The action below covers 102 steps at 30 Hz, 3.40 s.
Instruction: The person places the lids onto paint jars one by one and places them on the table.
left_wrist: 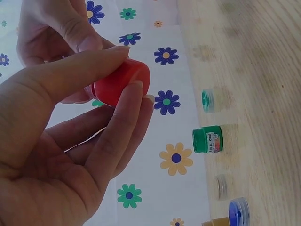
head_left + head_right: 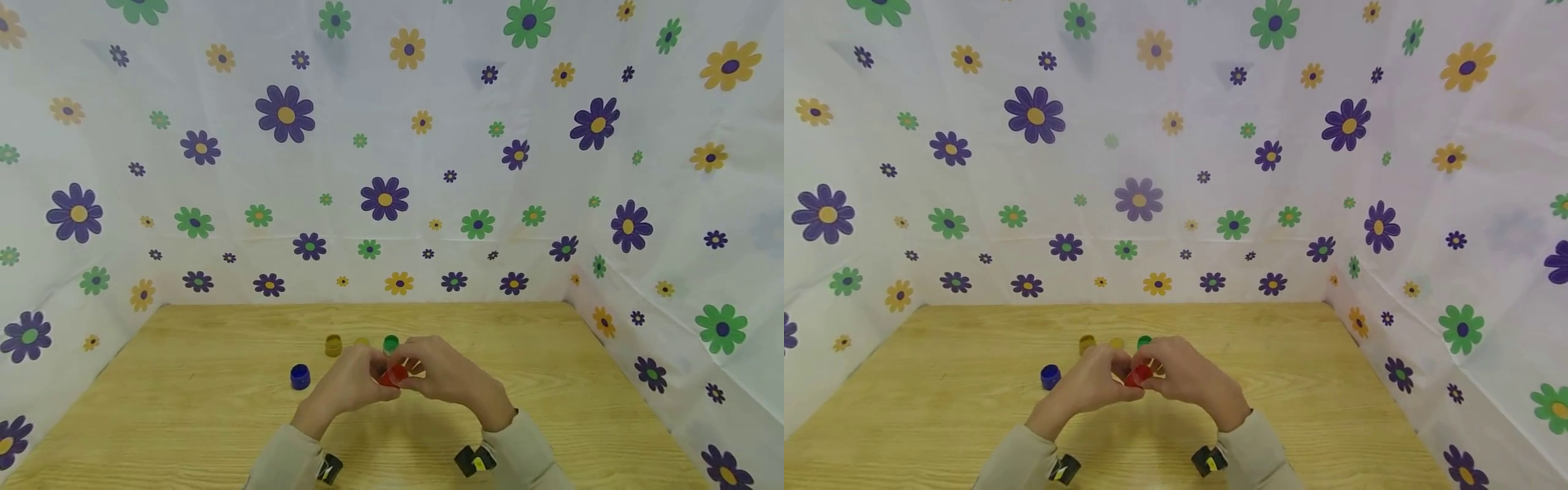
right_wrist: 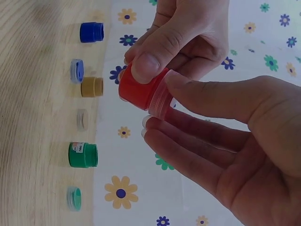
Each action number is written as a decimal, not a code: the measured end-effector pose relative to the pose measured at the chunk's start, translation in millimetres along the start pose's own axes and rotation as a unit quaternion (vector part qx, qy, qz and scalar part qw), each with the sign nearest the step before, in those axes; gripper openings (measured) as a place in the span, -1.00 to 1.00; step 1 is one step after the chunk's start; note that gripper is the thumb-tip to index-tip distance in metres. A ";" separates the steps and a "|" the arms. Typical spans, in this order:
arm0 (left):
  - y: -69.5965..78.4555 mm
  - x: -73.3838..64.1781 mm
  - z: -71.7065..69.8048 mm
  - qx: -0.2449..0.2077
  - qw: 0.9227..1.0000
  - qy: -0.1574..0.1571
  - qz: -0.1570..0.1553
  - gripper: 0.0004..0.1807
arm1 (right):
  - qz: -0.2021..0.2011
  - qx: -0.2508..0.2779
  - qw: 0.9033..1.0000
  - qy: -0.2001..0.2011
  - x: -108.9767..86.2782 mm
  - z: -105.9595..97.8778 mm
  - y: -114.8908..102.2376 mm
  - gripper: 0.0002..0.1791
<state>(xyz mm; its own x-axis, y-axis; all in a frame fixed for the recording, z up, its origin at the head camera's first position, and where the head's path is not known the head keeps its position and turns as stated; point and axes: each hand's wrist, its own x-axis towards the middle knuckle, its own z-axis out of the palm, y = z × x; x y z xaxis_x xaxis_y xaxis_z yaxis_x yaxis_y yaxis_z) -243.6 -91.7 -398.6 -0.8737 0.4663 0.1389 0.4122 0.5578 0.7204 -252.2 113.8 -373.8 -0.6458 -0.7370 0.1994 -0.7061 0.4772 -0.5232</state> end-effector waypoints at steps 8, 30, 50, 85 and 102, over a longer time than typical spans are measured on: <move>1.6 -0.7 -0.1 0.001 1.000 0.002 -0.001 -0.83 | 0.007 -0.012 1.000 0.014 -0.2 0.9 -0.4 -0.81; 2.7 -0.9 -1.0 0.004 1.000 0.001 -0.003 -0.86 | -0.014 0.015 0.999 0.032 -1.6 1.0 -3.4 -0.78; 6.1 -2.7 -0.6 0.007 1.000 0.007 -0.009 -0.81 | 0.008 0.005 1.000 0.030 1.3 2.9 -1.1 -0.87; 6.1 -3.9 -5.6 0.005 1.000 0.007 -0.002 -0.83 | 0.000 0.043 0.999 0.012 1.8 4.6 0.4 -0.75; 7.3 -5.2 -5.0 0.000 1.000 0.009 -0.007 -0.83 | 0.002 0.019 1.000 0.022 -0.4 2.3 -0.5 -0.73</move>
<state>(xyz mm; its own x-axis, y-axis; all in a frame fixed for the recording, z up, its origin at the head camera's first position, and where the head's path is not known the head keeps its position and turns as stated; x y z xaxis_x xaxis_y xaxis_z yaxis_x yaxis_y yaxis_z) -237.3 -93.4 -390.7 -0.8838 0.4462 0.1404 0.3999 0.5650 0.7217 -250.9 112.8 -375.6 -0.6613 -0.7131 0.2326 -0.6924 0.4611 -0.5549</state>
